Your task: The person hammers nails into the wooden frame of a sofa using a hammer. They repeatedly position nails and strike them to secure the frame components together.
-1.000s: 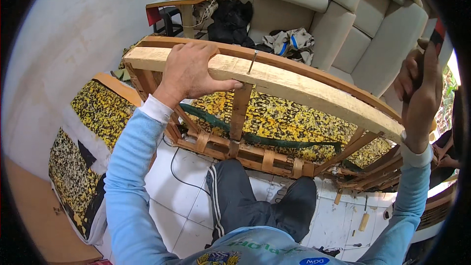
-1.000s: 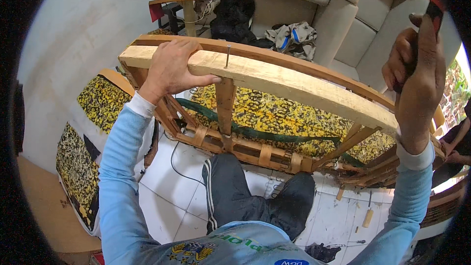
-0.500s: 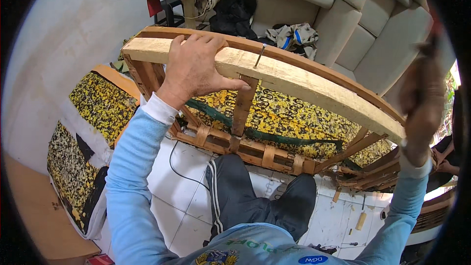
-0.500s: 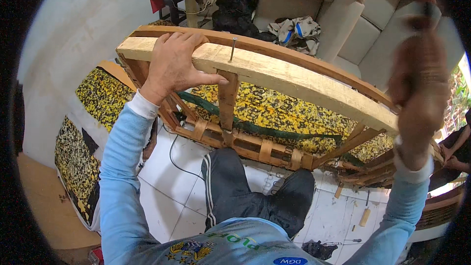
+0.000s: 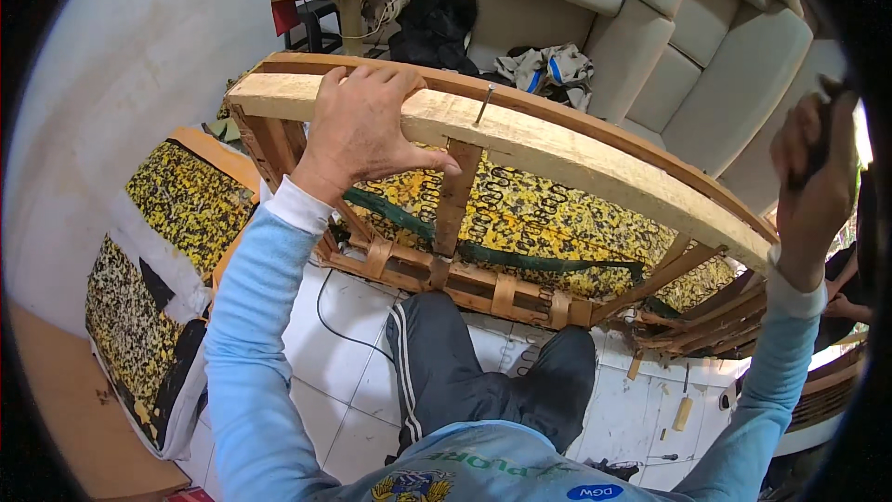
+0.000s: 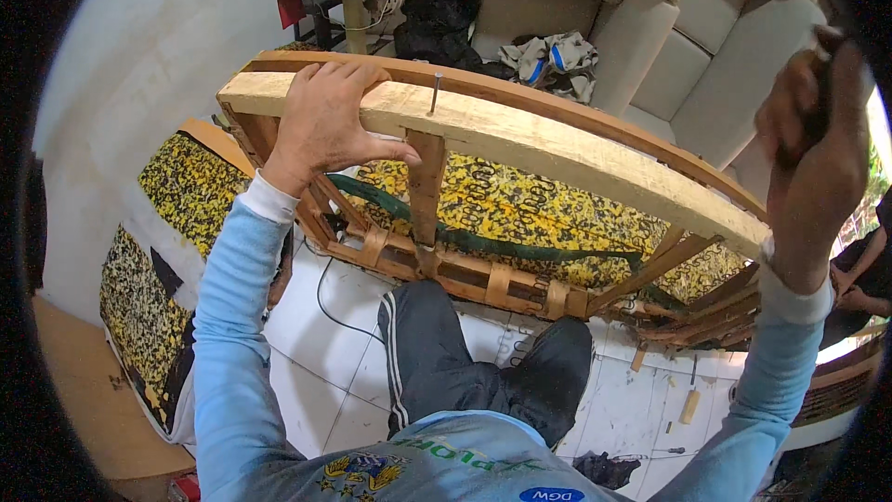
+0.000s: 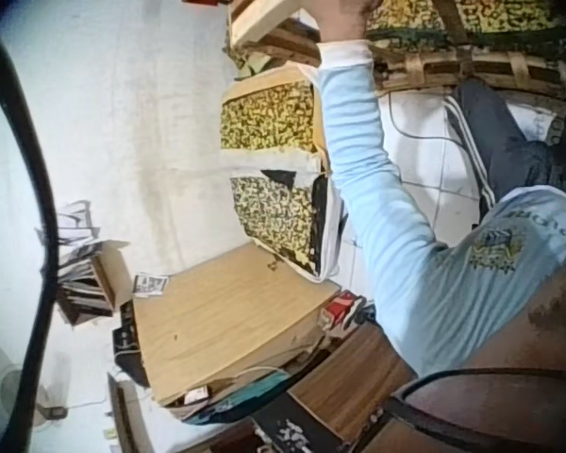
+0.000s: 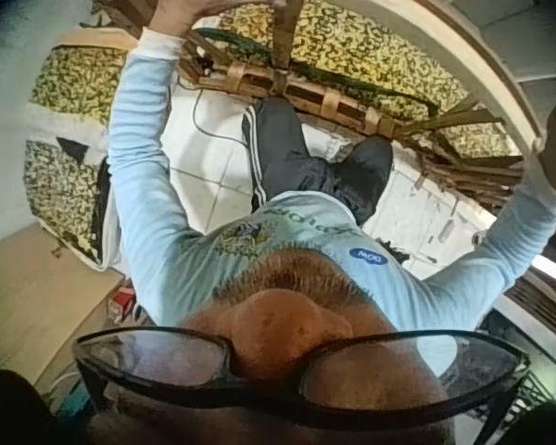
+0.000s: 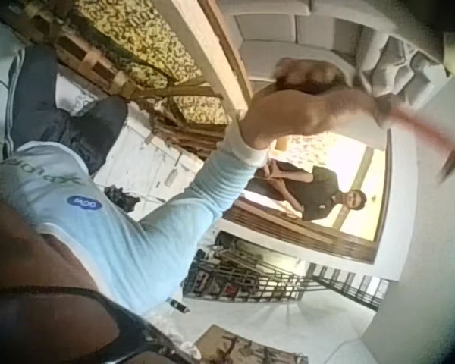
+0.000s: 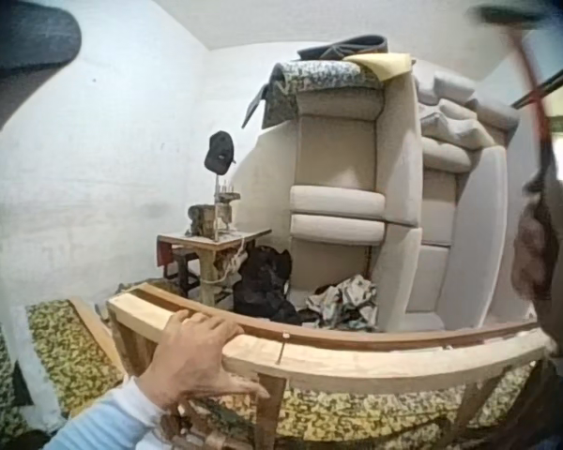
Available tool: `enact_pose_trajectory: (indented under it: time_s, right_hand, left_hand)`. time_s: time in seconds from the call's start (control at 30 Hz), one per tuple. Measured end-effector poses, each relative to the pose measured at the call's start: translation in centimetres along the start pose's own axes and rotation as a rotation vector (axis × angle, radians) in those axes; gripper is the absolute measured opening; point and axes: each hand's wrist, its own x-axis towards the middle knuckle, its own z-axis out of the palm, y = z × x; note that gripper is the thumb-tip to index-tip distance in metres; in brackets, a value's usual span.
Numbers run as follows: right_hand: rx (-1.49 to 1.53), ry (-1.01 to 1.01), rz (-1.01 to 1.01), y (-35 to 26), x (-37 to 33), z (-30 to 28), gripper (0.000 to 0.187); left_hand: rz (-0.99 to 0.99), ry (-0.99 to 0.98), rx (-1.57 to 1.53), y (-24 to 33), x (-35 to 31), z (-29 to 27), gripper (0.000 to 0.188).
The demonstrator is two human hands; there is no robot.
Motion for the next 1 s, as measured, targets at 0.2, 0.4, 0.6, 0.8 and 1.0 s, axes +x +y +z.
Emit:
enact_pose_trajectory:
  time_s: [0.2, 0.4, 0.6, 0.8, 1.0]
  right_hand:
    - [-0.918, -0.869, 0.125, 2.7, -5.8, 3.4, 0.015]
    - [-0.413, -0.074, -0.177, 1.3, 1.1, -1.4, 0.026]
    - [0.167, -0.242, -0.151, 4.0, 0.8, -3.7, 0.029]
    - [-0.856, -0.75, 0.047, 1.9, -4.0, 2.7, 0.016]
    - [0.076, -0.2, -0.205, 1.1, 2.8, -2.9, 0.023]
  left_hand:
    - [0.013, -0.162, 0.006, -0.4, 0.5, -0.9, 0.09]
    - [0.035, -0.102, 0.03, -1.1, -0.3, 0.0, 0.069]
    - [0.002, -0.02, 0.037, -0.6, -0.4, 1.2, 0.055]
    - [-0.012, 0.018, 0.052, -0.8, -0.6, 0.5, 0.047]
    - [-0.007, 0.037, 0.015, -0.2, -0.2, 1.1, 0.043]
